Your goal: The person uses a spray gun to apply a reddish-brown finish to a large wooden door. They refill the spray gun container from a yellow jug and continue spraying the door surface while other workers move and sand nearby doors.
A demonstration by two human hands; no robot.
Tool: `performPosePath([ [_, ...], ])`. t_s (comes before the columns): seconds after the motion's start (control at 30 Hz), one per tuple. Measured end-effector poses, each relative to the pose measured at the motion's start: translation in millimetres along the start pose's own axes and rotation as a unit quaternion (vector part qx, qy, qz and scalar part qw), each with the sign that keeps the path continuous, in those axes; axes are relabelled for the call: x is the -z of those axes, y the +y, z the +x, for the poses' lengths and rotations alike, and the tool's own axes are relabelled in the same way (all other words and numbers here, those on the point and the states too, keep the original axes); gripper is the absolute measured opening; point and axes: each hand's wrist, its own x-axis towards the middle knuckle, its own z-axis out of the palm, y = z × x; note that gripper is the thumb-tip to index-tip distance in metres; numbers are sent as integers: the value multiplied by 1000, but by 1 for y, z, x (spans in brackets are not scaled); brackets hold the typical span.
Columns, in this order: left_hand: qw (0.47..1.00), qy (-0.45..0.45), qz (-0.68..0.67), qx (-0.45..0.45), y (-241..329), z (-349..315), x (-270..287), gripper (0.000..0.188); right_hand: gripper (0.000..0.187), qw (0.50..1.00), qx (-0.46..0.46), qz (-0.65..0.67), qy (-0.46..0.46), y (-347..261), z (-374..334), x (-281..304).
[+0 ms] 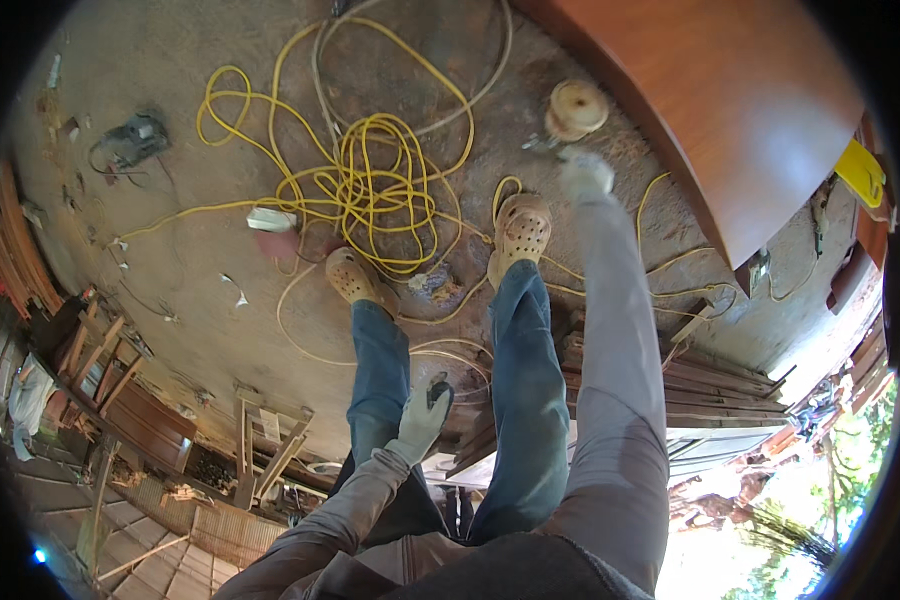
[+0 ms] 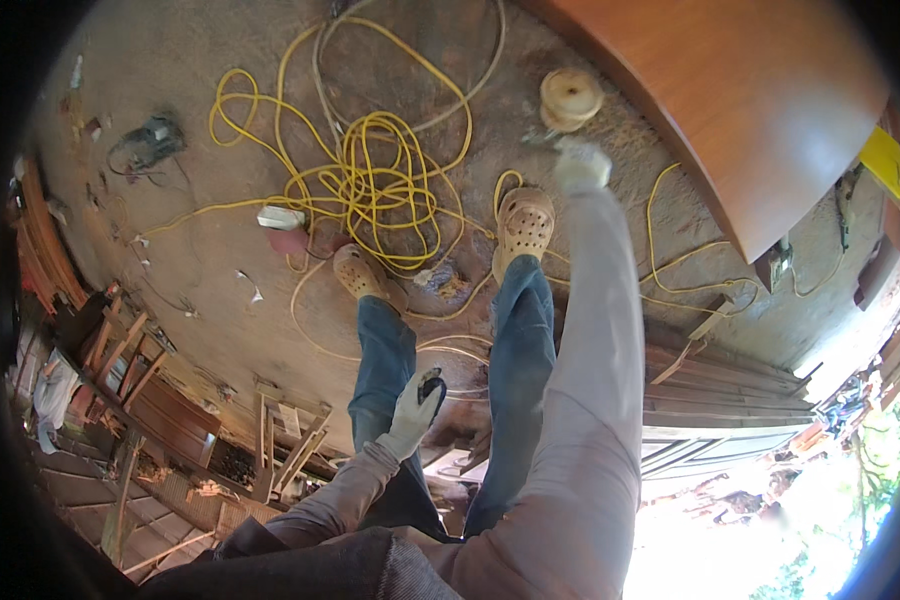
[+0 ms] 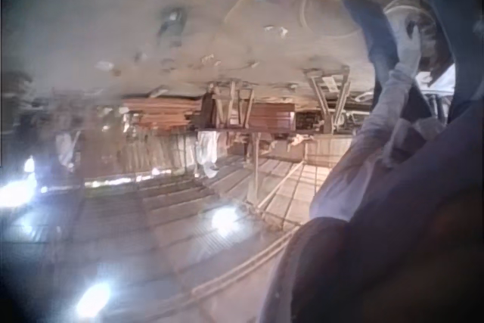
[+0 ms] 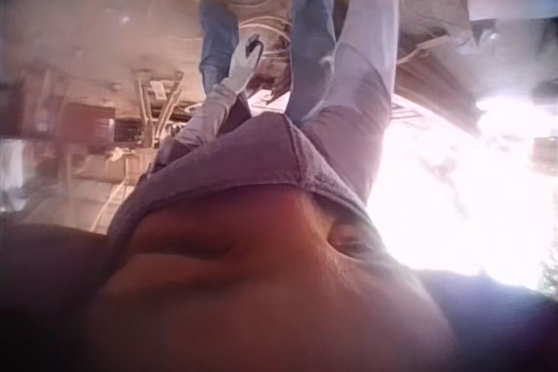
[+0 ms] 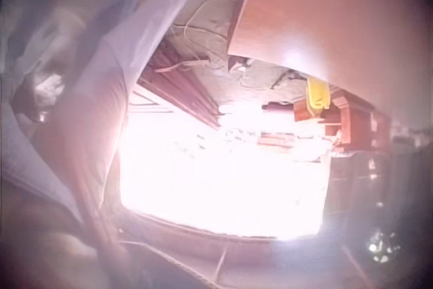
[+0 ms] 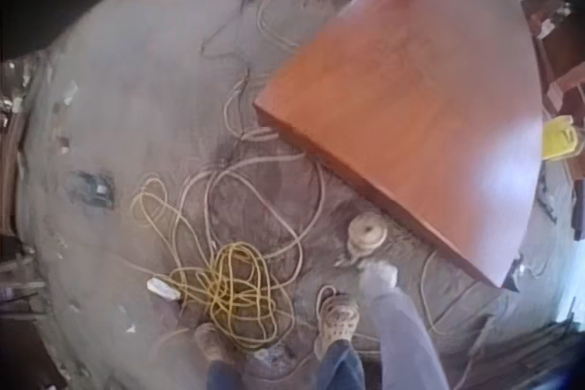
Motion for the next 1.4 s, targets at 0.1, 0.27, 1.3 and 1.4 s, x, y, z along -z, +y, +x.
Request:
performPosePath([
  [0.1, 999, 5, -31, -32, 98, -1, -1, 44, 15, 967, 109, 171, 154, -4, -83, 1],
  [0.27, 975, 42, -62, -208, 217, -35, 16, 45, 17, 939, 141, 275, 154, -80, -287, 116],
  [1.3, 719, -121, 267, -630, 546, -279, -141, 58, 86, 743, -294, 337, 498, 249, -666, 466],
  [1.4, 696, -210, 276, -629, 560, -280, -181, 58, 77, 707, -333, 336, 526, 277, -676, 457],
])
